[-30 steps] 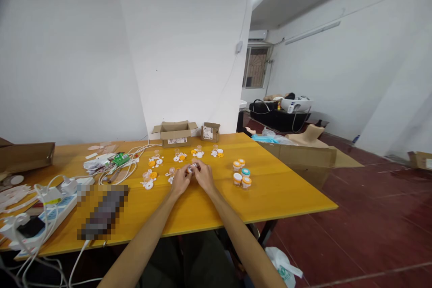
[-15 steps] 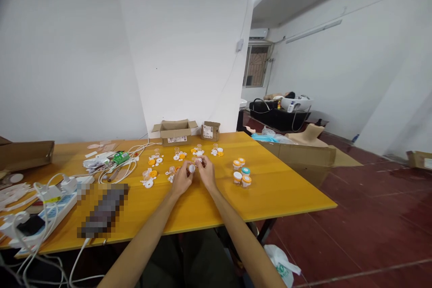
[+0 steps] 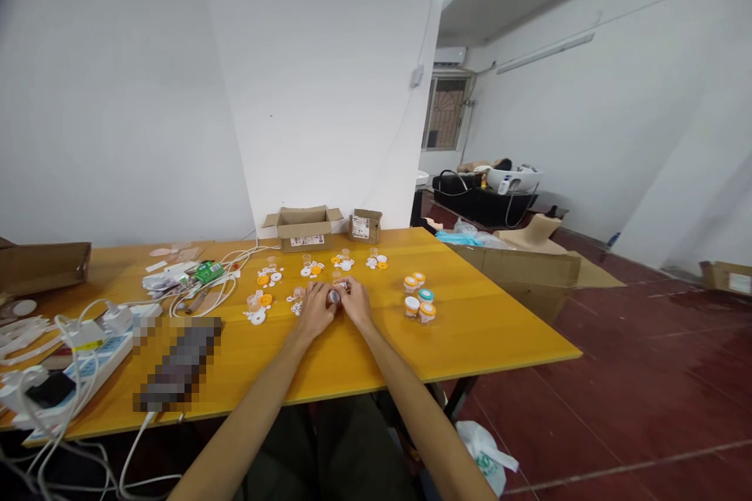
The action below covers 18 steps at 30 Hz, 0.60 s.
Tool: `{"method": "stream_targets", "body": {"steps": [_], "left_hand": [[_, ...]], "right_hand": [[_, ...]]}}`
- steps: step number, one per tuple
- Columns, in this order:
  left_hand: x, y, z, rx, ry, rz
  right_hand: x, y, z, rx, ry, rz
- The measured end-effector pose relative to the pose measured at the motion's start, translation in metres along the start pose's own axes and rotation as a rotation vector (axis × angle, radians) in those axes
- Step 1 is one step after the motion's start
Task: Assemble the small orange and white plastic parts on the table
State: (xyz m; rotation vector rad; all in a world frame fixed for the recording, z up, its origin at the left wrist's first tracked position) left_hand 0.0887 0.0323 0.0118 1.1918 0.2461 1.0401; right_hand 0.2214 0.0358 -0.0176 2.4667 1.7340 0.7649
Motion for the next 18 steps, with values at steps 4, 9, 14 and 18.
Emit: {"method": "stream_targets", "body": {"steps": [4, 9, 14, 18], "left_hand": [[-0.003, 0.002, 0.003, 0.068, 0.054, -0.010], [-0.004, -0.001, 0.001, 0.107, 0.078, -0.005], [-0.003, -0.005, -0.005, 0.087, 0.070, 0.048], [-0.002, -0.009, -0.008, 0.057, 0.076, 0.090]], "right_hand": [[-0.002, 0.002, -0.004, -0.111, 0.004, -0.004], [-0.004, 0.003, -0.008, -0.082, 0.040, 0.008], [-0.005, 0.002, -0.011, 0.006, 0.067, 0.032], [-0.004, 0.001, -0.008, 0.051, 0.084, 0.024]]}}
Point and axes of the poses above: each hand's wrist, its own x-axis towards the middle knuckle, its own y-axis out of the back of the hand, z = x × y, the point moved 4 cm from there along x, towards the middle knuckle, and after that the axes turned 9 degrees about -z, right-handed, at the moved point
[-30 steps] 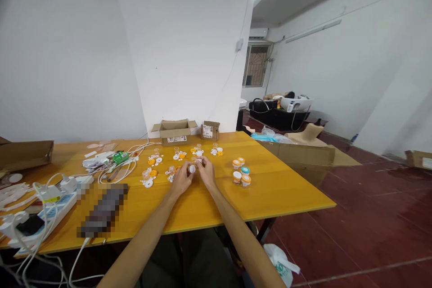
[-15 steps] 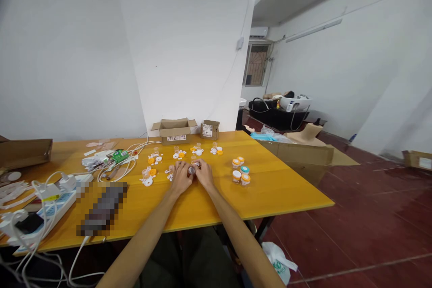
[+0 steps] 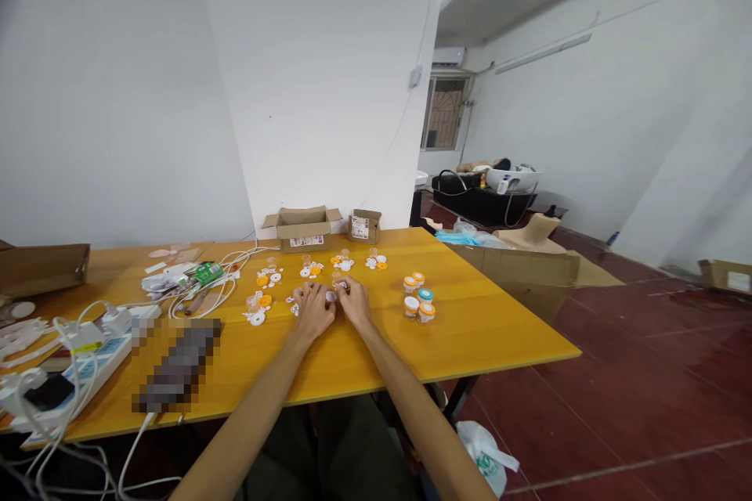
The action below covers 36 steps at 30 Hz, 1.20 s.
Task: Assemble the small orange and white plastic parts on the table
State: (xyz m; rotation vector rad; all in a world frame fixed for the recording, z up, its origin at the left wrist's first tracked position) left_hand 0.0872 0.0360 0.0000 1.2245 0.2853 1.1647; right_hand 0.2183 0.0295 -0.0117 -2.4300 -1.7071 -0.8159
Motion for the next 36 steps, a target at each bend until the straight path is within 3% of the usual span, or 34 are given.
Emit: {"method": "stream_targets", "body": {"steps": [8, 21, 27, 36], "left_hand": [[-0.001, 0.006, 0.004, 0.017, 0.009, -0.014], [-0.002, 0.007, 0.005, 0.063, -0.015, -0.049], [0.001, 0.008, 0.005, -0.017, -0.040, 0.026], [0.002, 0.009, 0.007, -0.114, -0.101, 0.002]], "right_hand": [[0.003, 0.001, 0.012, 0.015, -0.097, 0.079], [0.004, 0.003, 0.010, 0.162, -0.020, 0.053], [0.005, -0.002, 0.006, 0.114, 0.025, 0.037], [0.005, -0.005, -0.003, 0.201, 0.047, -0.011]]}}
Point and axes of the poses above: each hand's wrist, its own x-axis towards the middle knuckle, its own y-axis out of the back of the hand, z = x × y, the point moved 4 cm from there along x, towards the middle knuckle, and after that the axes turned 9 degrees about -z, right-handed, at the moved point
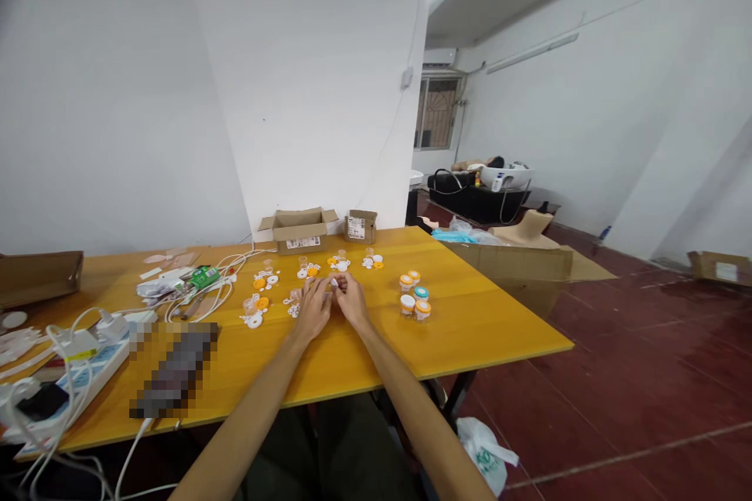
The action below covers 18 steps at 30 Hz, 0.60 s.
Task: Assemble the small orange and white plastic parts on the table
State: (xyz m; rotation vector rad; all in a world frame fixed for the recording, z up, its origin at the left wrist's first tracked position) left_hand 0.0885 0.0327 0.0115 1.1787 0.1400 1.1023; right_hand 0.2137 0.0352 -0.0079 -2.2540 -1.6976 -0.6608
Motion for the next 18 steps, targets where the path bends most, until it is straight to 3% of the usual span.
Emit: {"method": "stream_targets", "body": {"steps": [18], "left_hand": [[0.002, 0.014, -0.007, -0.151, 0.178, 0.154]], "right_hand": [[0.002, -0.002, -0.008, 0.177, -0.037, -0.128]]}}
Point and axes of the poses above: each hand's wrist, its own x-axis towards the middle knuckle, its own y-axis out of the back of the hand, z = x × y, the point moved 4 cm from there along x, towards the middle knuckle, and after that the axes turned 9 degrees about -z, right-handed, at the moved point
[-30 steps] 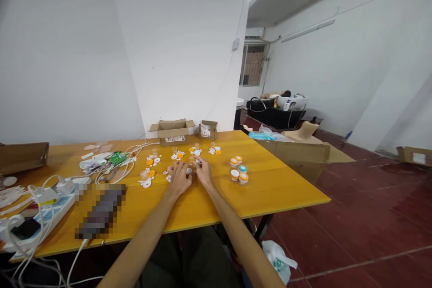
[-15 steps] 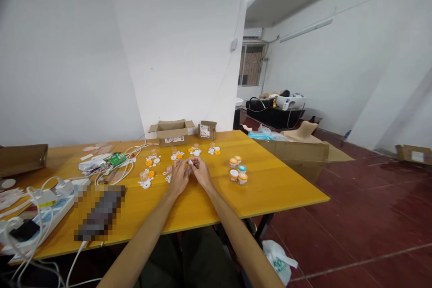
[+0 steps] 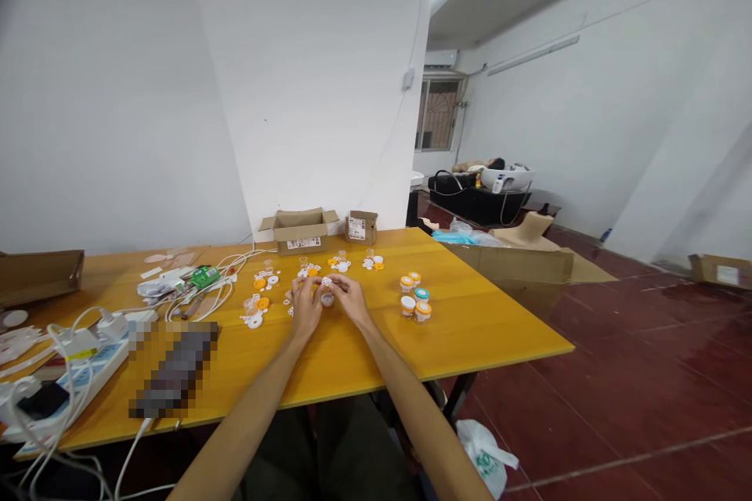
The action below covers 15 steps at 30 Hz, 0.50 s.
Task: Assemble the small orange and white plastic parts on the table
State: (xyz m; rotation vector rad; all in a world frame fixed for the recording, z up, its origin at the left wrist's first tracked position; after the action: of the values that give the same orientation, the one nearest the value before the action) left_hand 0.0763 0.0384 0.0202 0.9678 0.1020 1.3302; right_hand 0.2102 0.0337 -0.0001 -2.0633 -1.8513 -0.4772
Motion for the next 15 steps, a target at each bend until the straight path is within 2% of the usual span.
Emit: {"method": "stream_targets", "body": {"steps": [6, 12, 15], "left_hand": [[-0.0006, -0.0016, 0.0015, 0.020, -0.027, -0.016], [-0.0011, -0.0027, 0.0027, 0.043, -0.099, 0.031], [-0.0008, -0.0029, 0.0021, 0.049, -0.118, 0.049]], "right_hand": [[-0.0003, 0.0039, -0.0043, 0.018, 0.023, 0.006], [0.0006, 0.0050, -0.0031, 0.024, 0.021, -0.055], [0.0009, 0.0056, 0.0007, 0.071, -0.001, -0.034]]}}
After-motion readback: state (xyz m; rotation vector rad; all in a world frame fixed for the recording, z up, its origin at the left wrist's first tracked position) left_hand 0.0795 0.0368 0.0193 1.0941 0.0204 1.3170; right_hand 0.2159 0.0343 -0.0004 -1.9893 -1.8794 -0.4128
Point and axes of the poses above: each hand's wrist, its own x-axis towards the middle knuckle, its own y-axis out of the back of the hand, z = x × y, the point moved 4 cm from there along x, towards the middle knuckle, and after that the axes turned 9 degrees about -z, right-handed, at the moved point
